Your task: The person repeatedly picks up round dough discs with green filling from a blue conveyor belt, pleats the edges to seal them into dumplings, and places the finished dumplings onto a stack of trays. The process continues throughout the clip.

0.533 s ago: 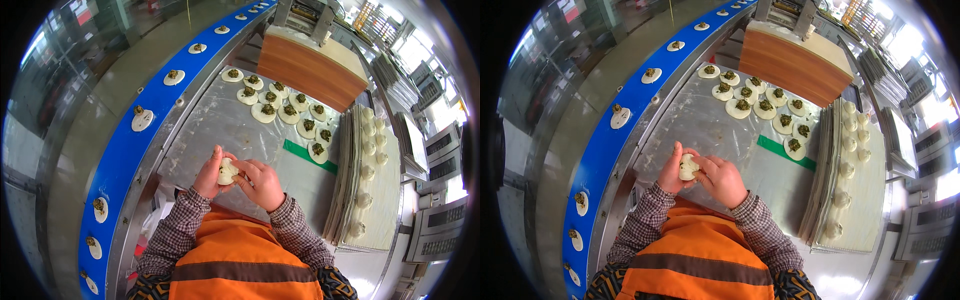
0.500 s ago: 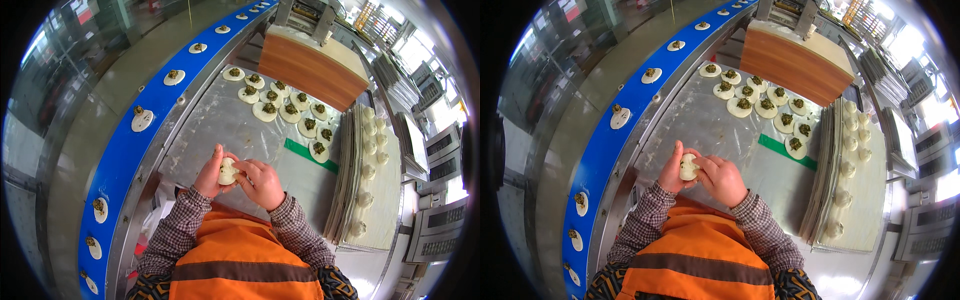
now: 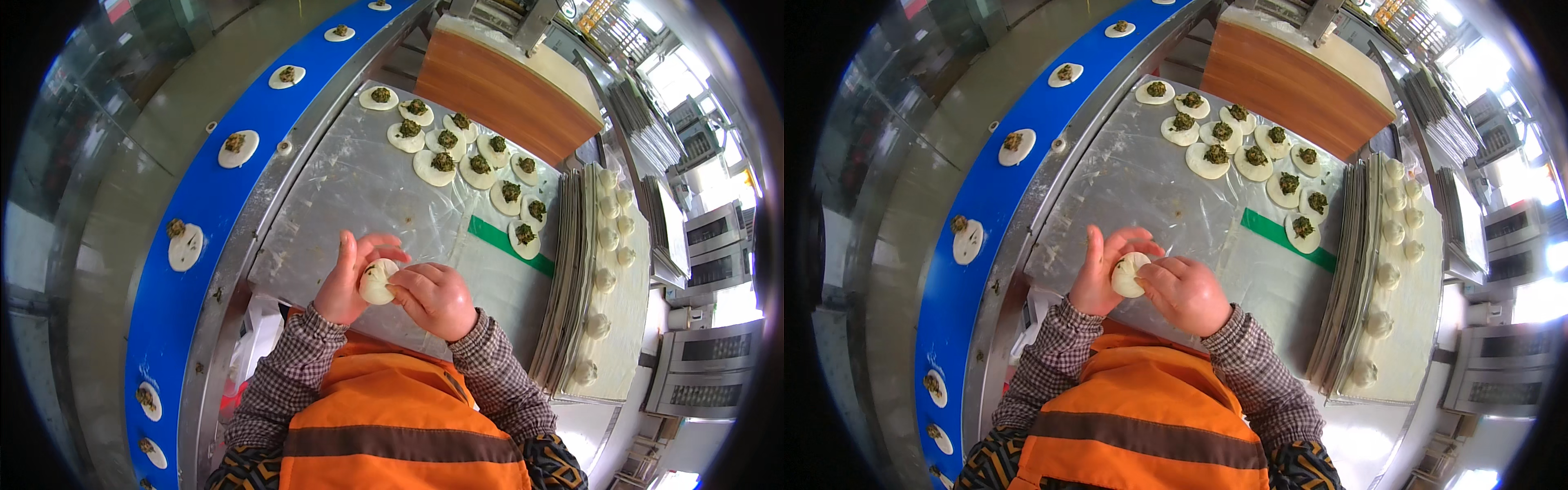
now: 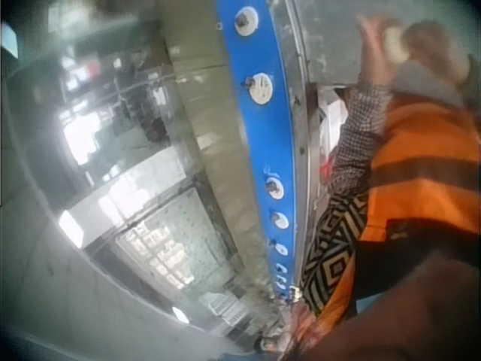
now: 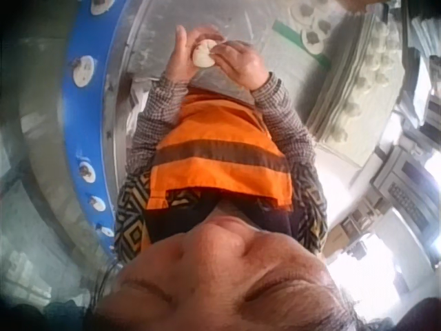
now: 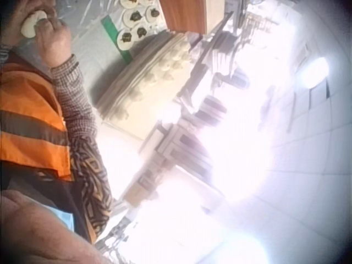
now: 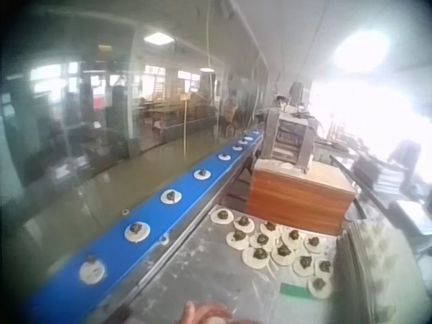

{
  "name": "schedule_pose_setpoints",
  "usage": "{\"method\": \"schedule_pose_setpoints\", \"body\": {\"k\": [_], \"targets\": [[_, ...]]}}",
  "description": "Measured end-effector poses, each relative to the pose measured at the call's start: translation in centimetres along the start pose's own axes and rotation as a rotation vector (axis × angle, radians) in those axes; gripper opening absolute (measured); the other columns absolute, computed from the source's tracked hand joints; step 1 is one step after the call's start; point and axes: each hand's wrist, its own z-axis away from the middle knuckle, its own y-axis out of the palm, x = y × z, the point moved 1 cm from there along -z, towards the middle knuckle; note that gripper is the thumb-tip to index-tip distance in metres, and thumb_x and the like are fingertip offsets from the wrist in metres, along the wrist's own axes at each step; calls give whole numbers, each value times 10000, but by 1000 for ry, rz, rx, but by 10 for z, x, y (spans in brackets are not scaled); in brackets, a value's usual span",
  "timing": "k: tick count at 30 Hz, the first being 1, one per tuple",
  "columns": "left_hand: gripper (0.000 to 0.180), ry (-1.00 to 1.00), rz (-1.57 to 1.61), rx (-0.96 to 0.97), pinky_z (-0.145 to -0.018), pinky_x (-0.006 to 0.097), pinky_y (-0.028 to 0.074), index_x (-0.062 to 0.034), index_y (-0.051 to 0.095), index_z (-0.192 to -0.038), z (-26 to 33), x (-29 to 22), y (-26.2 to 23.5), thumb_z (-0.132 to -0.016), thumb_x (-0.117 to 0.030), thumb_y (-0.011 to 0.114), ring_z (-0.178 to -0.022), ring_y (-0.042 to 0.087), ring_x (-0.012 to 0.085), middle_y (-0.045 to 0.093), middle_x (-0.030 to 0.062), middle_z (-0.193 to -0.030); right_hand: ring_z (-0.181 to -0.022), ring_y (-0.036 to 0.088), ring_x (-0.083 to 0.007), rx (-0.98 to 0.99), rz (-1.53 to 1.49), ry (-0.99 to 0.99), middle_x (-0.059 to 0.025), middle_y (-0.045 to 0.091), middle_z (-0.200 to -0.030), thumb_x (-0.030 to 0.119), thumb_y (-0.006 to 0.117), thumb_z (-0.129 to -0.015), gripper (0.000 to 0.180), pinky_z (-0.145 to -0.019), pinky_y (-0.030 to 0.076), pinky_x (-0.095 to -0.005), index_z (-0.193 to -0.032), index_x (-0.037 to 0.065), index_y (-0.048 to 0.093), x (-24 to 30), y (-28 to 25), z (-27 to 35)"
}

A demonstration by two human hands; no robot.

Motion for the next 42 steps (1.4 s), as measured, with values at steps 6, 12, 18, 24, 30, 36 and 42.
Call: {"method": "schedule_pose_setpoints", "body": {"k": [6, 12, 18, 24, 30, 36, 42], "targets": [[776, 37, -327, 13, -694, 272, 505, -23, 620, -996, -11, -8, -11, -963, -657, 174, -826, 605, 130, 626, 51, -904, -617, 607, -208, 57, -64, 248, -80, 623, -741, 60, 742, -757, 244, -555, 491, -308, -968, 10, 630, -2, -10, -22], [708, 79, -462, 18, -686, 249, 479, -13, 625, -931, -18, -21, -18, -995, -599, 233, -786, 576, 97, 615, 31, -829, -651, 598, -257, 194, -218, 383, -80, 605, -756, 63, 709, -755, 177, -574, 485, -345, -928, 60, 674, -11, -8, -59], [692, 112, -643, -53, -680, 251, 479, -11, 618, -934, -27, -26, -17, -994, -598, 256, -755, 570, 99, 609, 36, -795, -634, 591, -248, 285, -46, 168, -94, 614, -768, 26, 689, -748, 142, -565, 478, -343, -888, 37, 667, -19, -2, -69], [744, -214, -261, -49, -512, 222, 460, -37, 632, -908, -33, -22, -24, -973, -643, 206, -617, 567, 101, 616, 36, -751, -589, 594, -167, 153, -297, 562, -79, 616, -750, 5, 694, -754, 88, -536, 461, -273, -831, 30, 658, -19, -11, -54], [769, -37, -619, 58, -710, 258, 499, -19, 637, -988, -25, -14, -18, -975, -639, 182, -817, 606, 111, 647, 45, -891, -632, 588, -272, 248, -54, 178, -92, 611, -774, 46, 657, -773, 141, -567, 478, -343, -913, 34, 655, -16, -8, -52], [806, -179, -510, 138, -613, 267, 516, -55, 652, -953, -21, -12, -20, -939, -696, 163, -767, 644, 162, 660, 63, -840, -644, 595, -284, 282, -270, 417, -103, 611, -763, 41, 674, -759, 99, -570, 491, -350, -856, 45, 659, -10, -19, -46], [803, -382, 160, 149, -393, 318, 466, -90, 655, -935, -20, 1, -25, -912, -732, 175, -616, 643, 202, 670, 65, -782, -660, 606, -276, 81, -153, 206, -94, 607, -774, 43, 679, -756, 131, -578, 509, -362, -886, 46, 661, -1, -15, -25]]}}
